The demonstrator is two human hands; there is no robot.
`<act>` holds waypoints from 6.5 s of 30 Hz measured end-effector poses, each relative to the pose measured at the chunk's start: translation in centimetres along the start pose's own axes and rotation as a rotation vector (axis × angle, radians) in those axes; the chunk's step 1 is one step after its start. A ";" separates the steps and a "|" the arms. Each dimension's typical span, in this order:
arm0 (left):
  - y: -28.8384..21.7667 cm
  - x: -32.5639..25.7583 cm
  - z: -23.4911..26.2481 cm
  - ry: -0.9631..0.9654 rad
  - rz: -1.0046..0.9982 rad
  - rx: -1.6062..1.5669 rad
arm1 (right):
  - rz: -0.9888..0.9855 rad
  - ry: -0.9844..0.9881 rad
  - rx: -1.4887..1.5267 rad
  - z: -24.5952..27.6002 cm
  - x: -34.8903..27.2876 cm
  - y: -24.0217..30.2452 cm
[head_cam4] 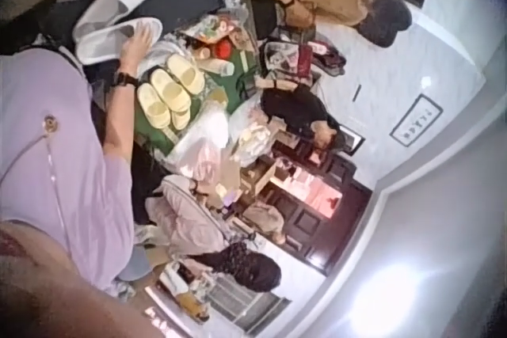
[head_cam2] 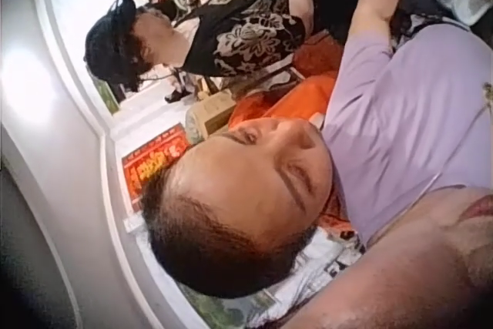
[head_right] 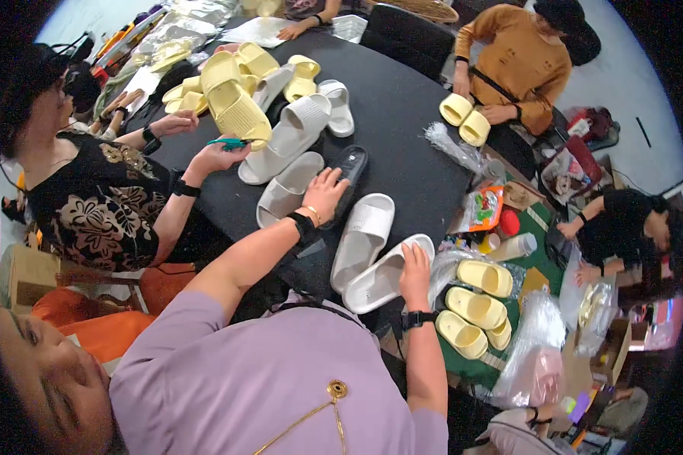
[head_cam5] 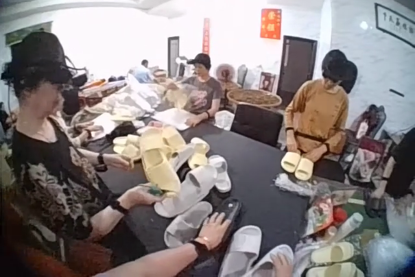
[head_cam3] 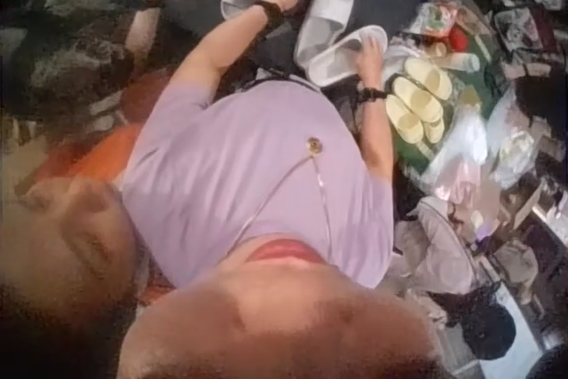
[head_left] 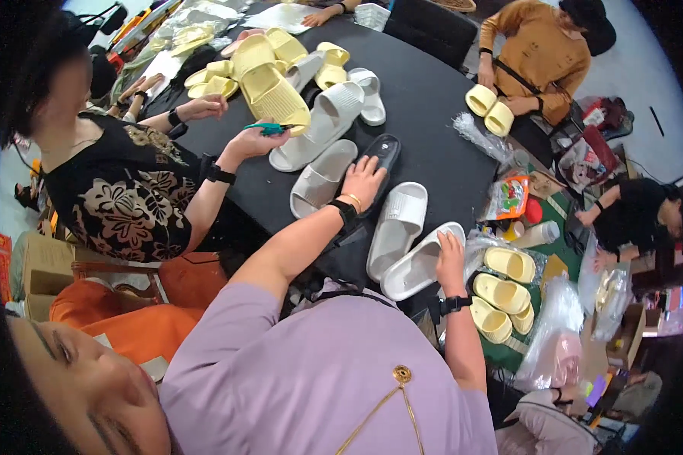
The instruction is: Inspecting and organizing rubber or foam slippers/shoes on a manufacturing assembly table.
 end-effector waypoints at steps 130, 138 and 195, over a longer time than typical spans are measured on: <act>-6.7 -10.1 1.8 0.730 0.140 -0.790 | 0.399 0.415 0.051 1.0 -3.3 9.4; -7.9 -10.0 -0.9 0.236 -0.112 -0.592 | 0.183 0.114 -0.094 -1.0 -3.6 3.8; -8.7 3.5 -4.5 0.290 0.349 -0.227 | -0.565 -0.087 0.331 -3.7 2.3 -10.3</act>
Point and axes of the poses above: each hand's wrist, its own x-axis towards the middle knuckle, its own z-axis out of the back of the hand, y = z × x, the point moved 1 cm from there along x, towards the middle knuckle, and after that the axes turned 1 degree about z, right-handed, at the moved point
